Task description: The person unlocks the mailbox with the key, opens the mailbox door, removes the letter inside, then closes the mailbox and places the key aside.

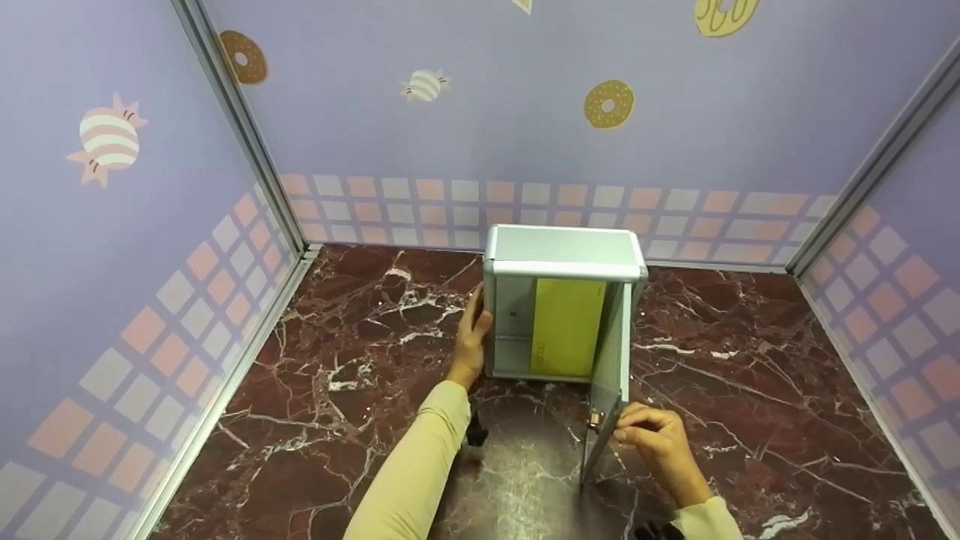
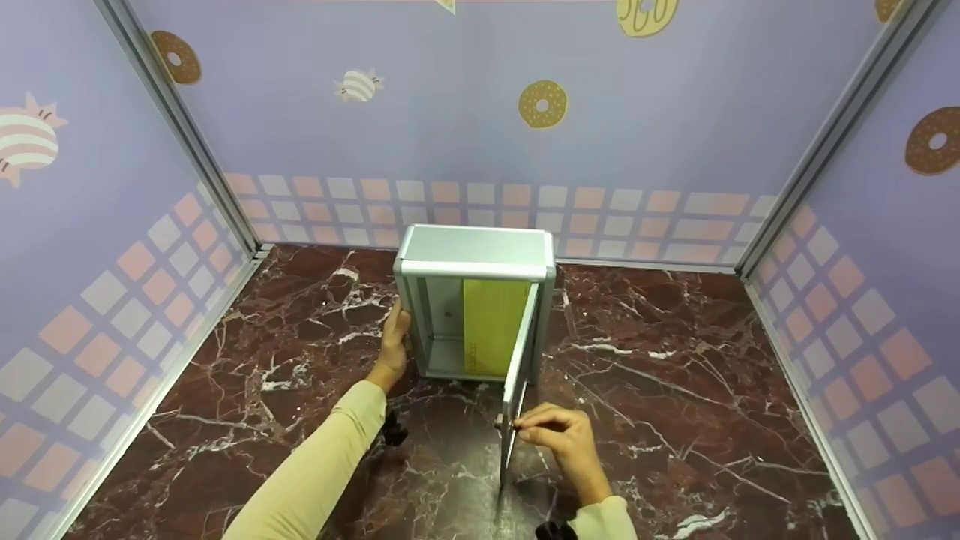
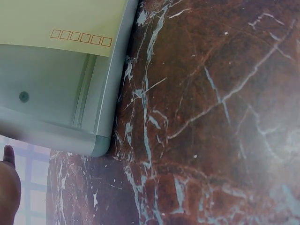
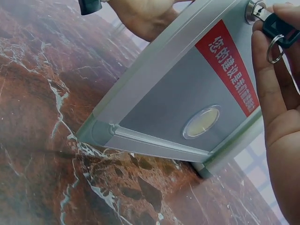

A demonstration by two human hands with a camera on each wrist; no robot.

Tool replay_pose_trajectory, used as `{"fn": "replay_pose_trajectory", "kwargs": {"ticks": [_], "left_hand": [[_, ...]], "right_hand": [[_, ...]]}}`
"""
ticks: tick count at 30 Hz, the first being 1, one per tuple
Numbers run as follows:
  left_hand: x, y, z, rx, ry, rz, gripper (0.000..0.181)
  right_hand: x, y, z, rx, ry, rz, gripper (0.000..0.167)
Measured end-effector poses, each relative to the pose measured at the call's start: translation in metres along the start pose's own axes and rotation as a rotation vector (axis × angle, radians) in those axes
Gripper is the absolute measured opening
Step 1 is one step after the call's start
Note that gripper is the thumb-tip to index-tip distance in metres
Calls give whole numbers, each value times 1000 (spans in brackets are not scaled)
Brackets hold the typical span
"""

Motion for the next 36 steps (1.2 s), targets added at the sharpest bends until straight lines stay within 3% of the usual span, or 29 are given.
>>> {"fn": "replay_pose_trajectory", "kwargs": {"ticks": [12,22,29,36], "left_hand": [[1,-1,0,5,-11,14,96],[1,-2,0,21,-2,21,102],[1,0,-2,17,-4,16,98],[-1,0,-1,26,13,14,98]], "right_hand": [[-4,3,-6,22,-61,26,41],[-2,6,-11,27,-118,-26,32],[-3,8,-13,13,-145,-33,43],[-4,10,-17,3,-207,-64,40]]}}
Point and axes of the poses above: each hand's wrist, its own y-axis away from the middle knuckle, its own z-axis out of the palm, x = y × z, the point moved 2 cm from there along -y, towards the middle knuckle, and after that the axes turned 1 degree about -x, right-handed, at the moved point
